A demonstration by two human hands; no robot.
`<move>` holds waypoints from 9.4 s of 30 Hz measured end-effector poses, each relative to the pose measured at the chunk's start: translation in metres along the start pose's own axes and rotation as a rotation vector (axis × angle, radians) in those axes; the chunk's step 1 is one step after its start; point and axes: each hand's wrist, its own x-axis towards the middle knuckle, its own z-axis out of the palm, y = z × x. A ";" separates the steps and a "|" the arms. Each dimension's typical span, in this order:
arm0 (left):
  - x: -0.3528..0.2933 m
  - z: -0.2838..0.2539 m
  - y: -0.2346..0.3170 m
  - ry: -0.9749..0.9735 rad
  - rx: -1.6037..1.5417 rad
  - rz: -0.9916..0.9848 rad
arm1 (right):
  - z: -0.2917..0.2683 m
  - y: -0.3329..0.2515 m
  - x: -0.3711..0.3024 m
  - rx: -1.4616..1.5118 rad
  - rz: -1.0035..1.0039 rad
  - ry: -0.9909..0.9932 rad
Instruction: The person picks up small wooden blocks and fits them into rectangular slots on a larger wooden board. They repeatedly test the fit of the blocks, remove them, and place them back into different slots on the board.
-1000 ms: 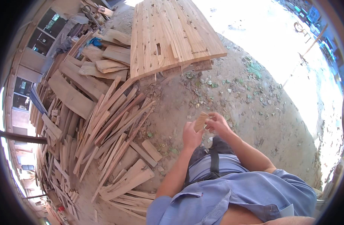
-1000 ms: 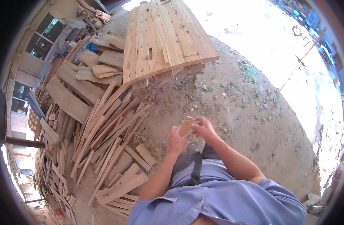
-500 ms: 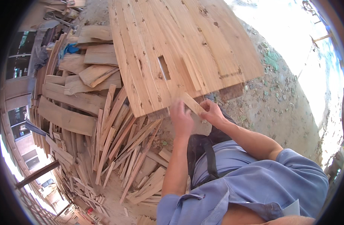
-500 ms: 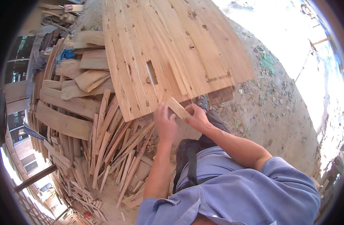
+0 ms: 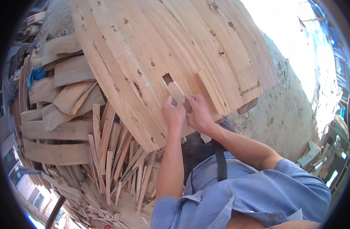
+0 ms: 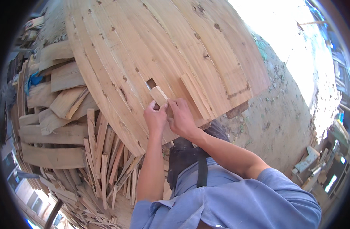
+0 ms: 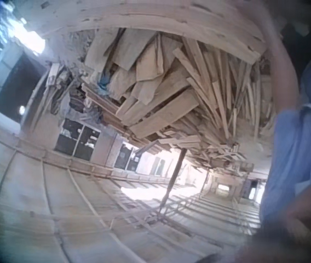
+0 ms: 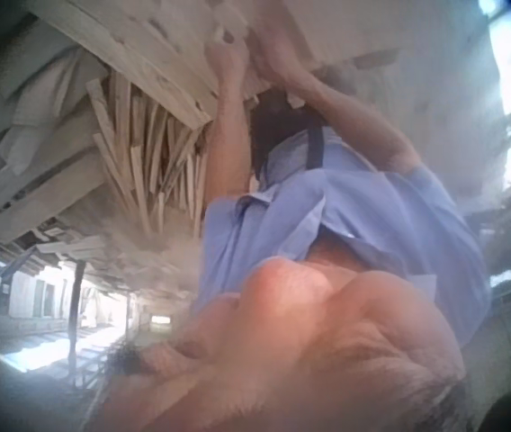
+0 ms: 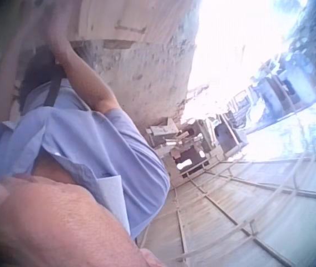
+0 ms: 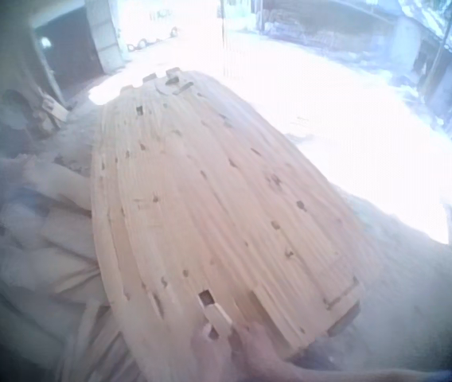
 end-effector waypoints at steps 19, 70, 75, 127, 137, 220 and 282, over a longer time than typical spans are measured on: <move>0.040 -0.024 -0.004 -0.092 0.030 0.115 | 0.032 -0.023 0.039 -0.142 -0.030 0.044; 0.053 -0.010 0.009 -0.151 0.175 -0.028 | -0.078 0.079 -0.037 -0.005 0.102 0.639; 0.060 -0.009 0.001 -0.122 0.258 0.045 | -0.084 0.105 0.001 -0.181 0.098 0.723; 0.065 -0.012 0.031 -0.240 0.114 -0.120 | -0.066 0.119 0.012 -0.502 0.146 0.602; 0.064 -0.013 0.047 -0.301 0.200 -0.098 | -0.064 0.124 0.009 -0.419 0.109 0.684; -2.169 0.612 -0.640 -2.456 -0.176 1.329 | -0.238 0.360 -2.289 1.104 0.267 2.645; -3.204 1.932 -0.497 -1.511 -0.018 0.316 | -1.349 1.461 -3.217 0.500 0.826 1.952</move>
